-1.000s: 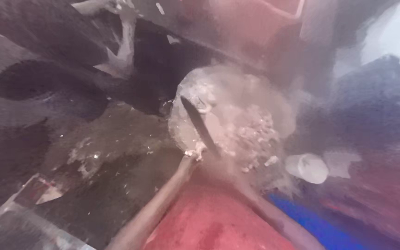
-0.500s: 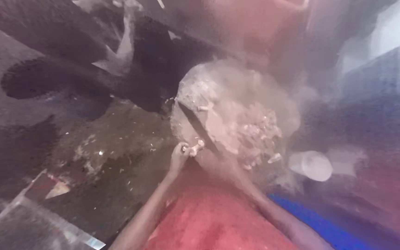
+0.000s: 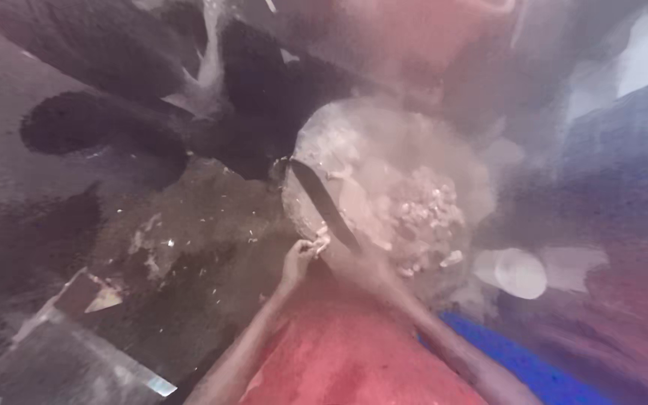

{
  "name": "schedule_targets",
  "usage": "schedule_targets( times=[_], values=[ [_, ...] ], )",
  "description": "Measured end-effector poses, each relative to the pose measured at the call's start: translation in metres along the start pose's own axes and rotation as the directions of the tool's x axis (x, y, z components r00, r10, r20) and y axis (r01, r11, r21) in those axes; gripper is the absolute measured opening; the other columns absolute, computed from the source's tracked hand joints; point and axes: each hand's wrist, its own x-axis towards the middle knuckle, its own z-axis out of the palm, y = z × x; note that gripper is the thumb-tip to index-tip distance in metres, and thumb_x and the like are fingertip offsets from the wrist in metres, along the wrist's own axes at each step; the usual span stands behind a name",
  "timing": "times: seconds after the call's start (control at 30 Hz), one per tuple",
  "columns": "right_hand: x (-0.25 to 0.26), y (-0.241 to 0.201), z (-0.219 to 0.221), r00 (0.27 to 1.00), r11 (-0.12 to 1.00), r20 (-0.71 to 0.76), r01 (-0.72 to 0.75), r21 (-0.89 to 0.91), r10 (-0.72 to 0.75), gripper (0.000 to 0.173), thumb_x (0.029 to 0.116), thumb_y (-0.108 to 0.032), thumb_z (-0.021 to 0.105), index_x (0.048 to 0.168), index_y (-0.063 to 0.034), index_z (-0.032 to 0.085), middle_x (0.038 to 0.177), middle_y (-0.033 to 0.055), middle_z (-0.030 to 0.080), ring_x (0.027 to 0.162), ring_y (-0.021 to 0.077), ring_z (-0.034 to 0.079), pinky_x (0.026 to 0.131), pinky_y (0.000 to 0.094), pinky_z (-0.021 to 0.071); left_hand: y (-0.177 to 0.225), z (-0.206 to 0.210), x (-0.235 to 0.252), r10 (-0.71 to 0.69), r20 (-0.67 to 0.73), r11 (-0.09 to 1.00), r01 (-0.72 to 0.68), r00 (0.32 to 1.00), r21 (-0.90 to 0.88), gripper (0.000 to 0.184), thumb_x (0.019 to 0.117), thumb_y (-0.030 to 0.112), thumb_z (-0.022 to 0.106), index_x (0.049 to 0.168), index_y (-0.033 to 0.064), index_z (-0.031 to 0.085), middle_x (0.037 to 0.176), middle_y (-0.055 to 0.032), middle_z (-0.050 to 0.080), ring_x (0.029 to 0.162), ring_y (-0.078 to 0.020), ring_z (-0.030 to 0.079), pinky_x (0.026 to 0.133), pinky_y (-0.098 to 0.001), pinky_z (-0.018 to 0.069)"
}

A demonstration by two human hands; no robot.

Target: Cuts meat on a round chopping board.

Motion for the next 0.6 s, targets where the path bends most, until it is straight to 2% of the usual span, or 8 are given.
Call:
schedule_targets(
  times=[0.1,0.17,0.3,0.37,0.43,0.5,0.57,0.6],
  values=[
    [0.002,0.025,0.009,0.964,0.962,0.143,-0.195,-0.190,0.223,0.056,0.1064,-0.048,0.047,0.132,0.0008,0.060,0.112,0.0204,0.069,0.102,0.0301,0.068,0.095,0.0500,0.0537,-0.002,0.005,-0.002,0.002,-0.017,1.000,-0.002,1.000,0.013,0.023,0.0971,0.014,0.069,0.116,0.0013,0.065,0.101,-0.0082,0.071,0.084,-0.0143,0.071,0.080,-0.0329,0.0613],
    [0.010,0.046,0.015,0.913,0.924,0.225,-0.280,-0.262,0.341,0.058,0.1083,-0.045,0.044,0.136,0.0035,0.057,0.122,0.0253,0.066,0.112,0.0368,0.066,0.101,0.0545,0.0500,-0.005,0.004,-0.003,-0.002,-0.014,1.000,0.003,1.000,0.025,0.021,0.0984,0.012,0.066,0.116,0.0006,0.064,0.098,-0.0077,0.073,0.083,-0.0139,0.072,0.079,-0.0321,0.0617],
    [0.001,0.071,0.020,0.904,0.911,0.232,-0.284,-0.298,0.358,0.063,0.1076,-0.054,0.038,0.129,0.0000,0.062,0.114,0.0221,0.068,0.106,0.0349,0.068,0.096,0.0555,0.0531,0.019,-0.017,-0.017,-0.007,0.044,1.000,0.007,0.999,-0.008,0.019,0.0989,0.012,0.065,0.114,0.0011,0.062,0.097,-0.0076,0.073,0.080,-0.0148,0.072,0.076,-0.0324,0.0615],
    [0.004,0.080,0.019,0.895,0.894,0.229,-0.296,-0.335,0.382,0.065,0.1065,-0.056,0.038,0.127,0.0010,0.063,0.113,0.0239,0.068,0.106,0.0373,0.068,0.095,0.0573,0.0530,0.053,-0.032,-0.026,0.113,0.146,0.992,-0.103,0.983,-0.076,0.016,0.0975,0.009,0.065,0.110,0.0004,0.061,0.092,-0.0066,0.069,0.074,-0.0142,0.068,0.070,-0.0310,0.0599],
    [0.008,0.093,0.022,0.895,0.891,0.237,-0.282,-0.355,0.378,0.066,0.1063,-0.057,0.038,0.127,0.0007,0.064,0.115,0.0255,0.068,0.109,0.0395,0.067,0.096,0.0590,0.0515,0.092,-0.044,-0.026,0.280,0.323,0.957,-0.237,0.904,-0.166,0.017,0.0997,0.010,0.063,0.115,0.0015,0.061,0.098,-0.0052,0.068,0.081,-0.0131,0.067,0.076,-0.0304,0.0599],
    [0.013,0.101,0.024,0.917,0.900,0.252,-0.196,-0.389,0.309,0.063,0.1060,-0.056,0.040,0.132,-0.0029,0.063,0.120,0.0240,0.068,0.115,0.0385,0.066,0.101,0.0588,0.0501,0.130,-0.038,-0.009,0.353,0.417,0.931,-0.358,0.837,-0.069,0.024,0.1023,0.016,0.061,0.123,0.0042,0.061,0.112,-0.0036,0.068,0.095,-0.0103,0.067,0.087,-0.0289,0.0583],
    [0.015,0.087,0.015,0.912,0.880,0.273,-0.163,-0.447,0.308,0.062,0.1055,-0.055,0.043,0.136,-0.0042,0.060,0.124,0.0243,0.067,0.118,0.0405,0.065,0.101,0.0616,0.0491,0.156,-0.013,0.026,0.350,0.438,0.861,-0.469,0.828,0.198,0.029,0.1042,0.025,0.060,0.128,0.0103,0.063,0.122,-0.0031,0.068,0.106,-0.0102,0.067,0.094,-0.0305,0.0563],
    [0.014,0.080,0.012,0.906,0.871,0.284,-0.155,-0.466,0.314,0.061,0.1054,-0.055,0.045,0.136,-0.0045,0.059,0.125,0.0249,0.066,0.118,0.0419,0.064,0.101,0.0630,0.0486,0.163,0.004,0.045,0.342,0.454,0.787,-0.514,0.823,0.339,0.033,0.1050,0.027,0.057,0.134,0.0116,0.062,0.129,-0.0055,0.067,0.114,-0.0140,0.066,0.100,-0.0357,0.0543]
  ],
)
